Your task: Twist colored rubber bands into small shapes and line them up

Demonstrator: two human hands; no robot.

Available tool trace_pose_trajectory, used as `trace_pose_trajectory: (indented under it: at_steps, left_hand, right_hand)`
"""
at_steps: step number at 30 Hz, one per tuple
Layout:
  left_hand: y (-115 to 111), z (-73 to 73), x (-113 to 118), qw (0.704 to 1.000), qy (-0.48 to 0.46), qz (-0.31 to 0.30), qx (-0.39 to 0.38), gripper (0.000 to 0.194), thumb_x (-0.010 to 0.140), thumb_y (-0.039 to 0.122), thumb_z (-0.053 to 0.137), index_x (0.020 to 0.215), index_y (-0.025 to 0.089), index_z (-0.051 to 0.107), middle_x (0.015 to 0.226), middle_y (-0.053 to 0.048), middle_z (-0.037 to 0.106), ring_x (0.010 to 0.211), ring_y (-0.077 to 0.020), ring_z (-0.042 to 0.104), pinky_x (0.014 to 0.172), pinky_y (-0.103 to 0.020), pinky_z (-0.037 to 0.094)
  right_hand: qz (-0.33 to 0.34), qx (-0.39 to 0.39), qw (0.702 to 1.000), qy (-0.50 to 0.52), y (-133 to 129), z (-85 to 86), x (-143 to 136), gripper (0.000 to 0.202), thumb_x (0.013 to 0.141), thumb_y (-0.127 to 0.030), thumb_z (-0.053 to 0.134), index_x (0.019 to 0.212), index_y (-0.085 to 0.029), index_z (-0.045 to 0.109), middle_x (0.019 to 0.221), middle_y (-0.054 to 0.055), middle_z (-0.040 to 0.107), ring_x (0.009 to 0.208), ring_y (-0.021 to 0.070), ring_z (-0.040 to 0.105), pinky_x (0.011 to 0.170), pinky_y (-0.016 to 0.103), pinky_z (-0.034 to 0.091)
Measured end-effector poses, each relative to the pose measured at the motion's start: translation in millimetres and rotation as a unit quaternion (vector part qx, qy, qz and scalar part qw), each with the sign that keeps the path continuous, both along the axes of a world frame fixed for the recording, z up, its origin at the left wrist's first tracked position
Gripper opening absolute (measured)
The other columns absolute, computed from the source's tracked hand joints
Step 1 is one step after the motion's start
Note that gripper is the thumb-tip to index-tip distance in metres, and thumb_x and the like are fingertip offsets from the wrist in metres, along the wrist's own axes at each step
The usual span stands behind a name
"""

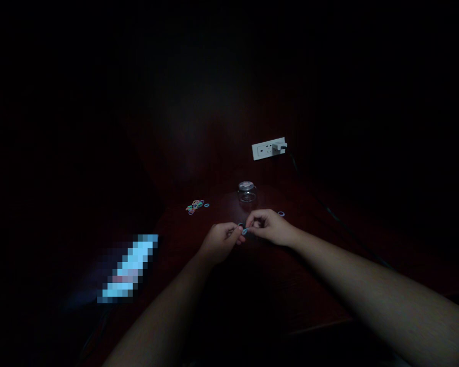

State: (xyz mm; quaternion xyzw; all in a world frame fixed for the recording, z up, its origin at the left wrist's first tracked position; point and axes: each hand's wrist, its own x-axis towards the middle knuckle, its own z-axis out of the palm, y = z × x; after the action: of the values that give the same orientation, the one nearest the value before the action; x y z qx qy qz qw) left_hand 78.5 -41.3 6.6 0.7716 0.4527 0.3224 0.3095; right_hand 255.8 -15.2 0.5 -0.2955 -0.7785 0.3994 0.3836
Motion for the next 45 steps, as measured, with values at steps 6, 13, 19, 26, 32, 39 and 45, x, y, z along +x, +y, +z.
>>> trace_pose_trajectory:
  at_steps: [6,13,19,26,32,39,45]
  left_hand:
    - [-3.4,0.9,1.7,1.0,0.01,-0.01,-0.016,0.03,0.075,0.038,0.045,0.075,0.012,0.06,0.068,-0.005,0.063,0.059,-0.0114,0.056,0.053,-0.02,0.04]
    - [-1.9,-1.9,2.3,1.0,0.017,-0.014,-0.016,0.028,0.073,0.038,0.047,0.076,0.012,0.06,0.067,-0.005,0.063,0.057,-0.0107,0.054,0.05,-0.019,0.039]
    - [-0.5,-4.4,3.3,1.0,0.002,-0.019,-0.022,0.026,0.072,0.035,0.051,0.079,0.012,0.06,0.069,-0.005,0.062,0.056,-0.0095,0.052,0.05,-0.019,0.04]
    - [-2.0,-2.2,4.8,0.999,-0.014,-0.022,-0.031,0.024,0.068,0.033,0.055,0.079,0.012,0.06,0.065,-0.002,0.058,0.053,-0.0069,0.048,0.05,-0.018,0.039]
    - [-3.2,-1.1,6.1,0.999,-0.011,-0.021,-0.048,0.023,0.068,0.034,0.055,0.077,0.012,0.059,0.063,-0.001,0.057,0.051,-0.0062,0.046,0.049,-0.017,0.038]
    - [0.4,-4.3,3.5,0.999,-0.014,-0.028,-0.039,0.021,0.071,0.031,0.053,0.076,0.012,0.056,0.067,-0.004,0.059,0.053,-0.0065,0.048,0.049,-0.017,0.037]
    - [2.5,-7.4,2.4,1.0,-0.019,-0.022,-0.003,0.023,0.071,0.031,0.053,0.084,0.013,0.058,0.067,-0.002,0.058,0.054,-0.0064,0.048,0.05,-0.016,0.038]
  right_hand:
    - [-0.009,0.023,1.0,-0.013,-0.2,-0.4,-0.2,0.008,0.068,-0.021,0.054,0.071,-0.013,0.053,0.049,-0.005,0.042,0.044,0.0048,0.035,0.041,0.017,0.027]
    - [-0.012,0.032,0.999,-0.016,-2.3,0.7,-0.7,0.007,0.067,-0.02,0.054,0.071,-0.013,0.053,0.049,-0.005,0.041,0.044,0.005,0.034,0.041,0.017,0.027]
    - [-0.017,0.051,0.998,-0.031,-2.1,1.0,0.1,0.007,0.067,-0.02,0.054,0.071,-0.014,0.053,0.05,-0.004,0.044,0.045,0.0056,0.037,0.043,0.017,0.029]
    - [-0.019,0.058,0.997,-0.04,-3.5,1.7,0.4,0.008,0.068,-0.021,0.054,0.071,-0.014,0.052,0.051,-0.004,0.045,0.046,0.0062,0.038,0.044,0.018,0.03]
    - [-0.011,0.057,0.998,-0.03,-6.3,1.6,-1.8,0.01,0.068,-0.022,0.055,0.071,-0.014,0.05,0.053,-0.004,0.044,0.048,0.0063,0.038,0.044,0.018,0.03]
    - [-0.008,0.046,0.999,-0.015,-6.5,2.3,-1.6,0.013,0.069,-0.026,0.055,0.07,-0.014,0.049,0.051,-0.004,0.042,0.047,0.0063,0.036,0.043,0.018,0.028]
    - [-0.018,0.03,0.999,-0.007,-7.7,5.0,-1.5,0.014,0.069,-0.026,0.056,0.069,-0.014,0.049,0.052,-0.004,0.042,0.047,0.0061,0.036,0.042,0.017,0.028]
